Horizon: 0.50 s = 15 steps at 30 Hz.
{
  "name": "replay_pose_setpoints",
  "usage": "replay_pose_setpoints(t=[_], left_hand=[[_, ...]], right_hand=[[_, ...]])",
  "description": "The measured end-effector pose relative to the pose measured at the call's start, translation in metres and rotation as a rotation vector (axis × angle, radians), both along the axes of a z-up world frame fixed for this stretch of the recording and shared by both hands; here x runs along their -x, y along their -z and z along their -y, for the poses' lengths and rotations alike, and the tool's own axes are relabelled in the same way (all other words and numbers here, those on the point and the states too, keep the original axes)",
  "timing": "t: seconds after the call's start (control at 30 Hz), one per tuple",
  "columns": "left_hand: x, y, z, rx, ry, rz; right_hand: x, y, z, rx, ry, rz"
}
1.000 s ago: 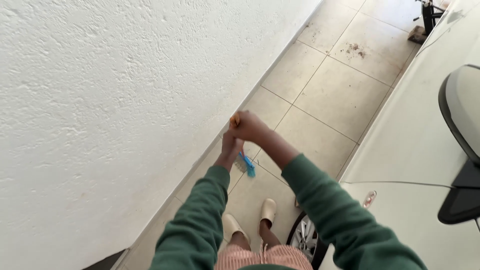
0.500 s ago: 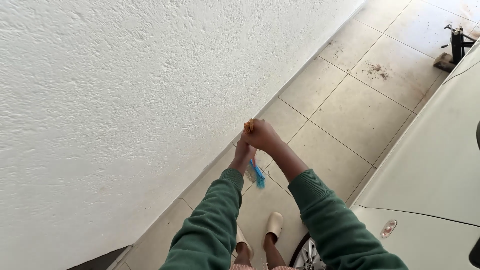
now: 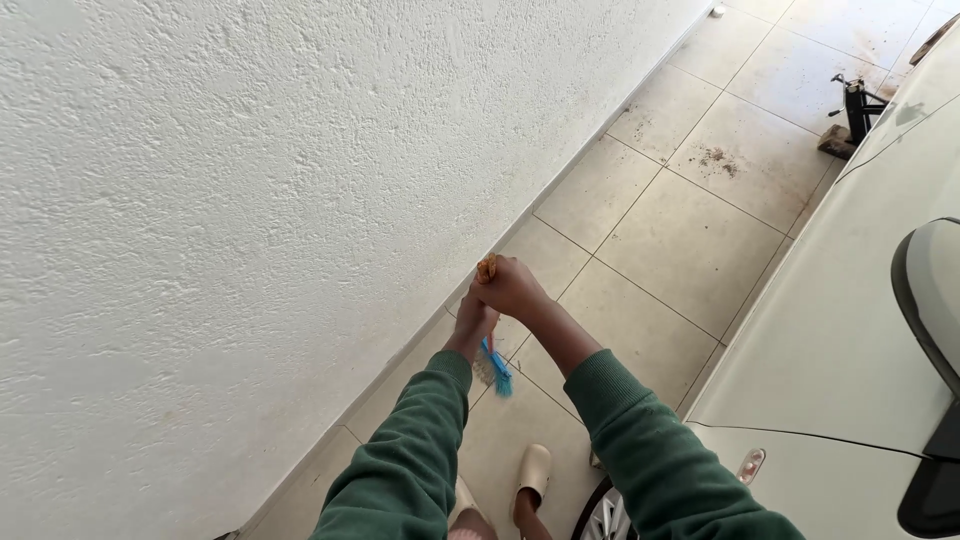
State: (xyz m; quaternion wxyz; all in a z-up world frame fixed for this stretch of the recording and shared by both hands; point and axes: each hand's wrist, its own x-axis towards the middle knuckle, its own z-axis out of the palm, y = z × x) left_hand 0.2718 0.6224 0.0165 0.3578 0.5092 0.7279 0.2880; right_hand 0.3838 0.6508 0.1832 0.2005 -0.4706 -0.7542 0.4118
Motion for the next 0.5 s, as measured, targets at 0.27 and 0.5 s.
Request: replay_pose_setpoints(t=[0.27,0.5], left_hand=[[0.018,0.058,-0.009,-0.049,-0.056,0.52],[0.024,0.044,0.011,-0.1,-0.306,1.555]], right_hand=[[0.009,0.019,0.006,-0.054,-0.019,0.02],[0.024,0.034,0.015,-0.15,-0.04,0.012]])
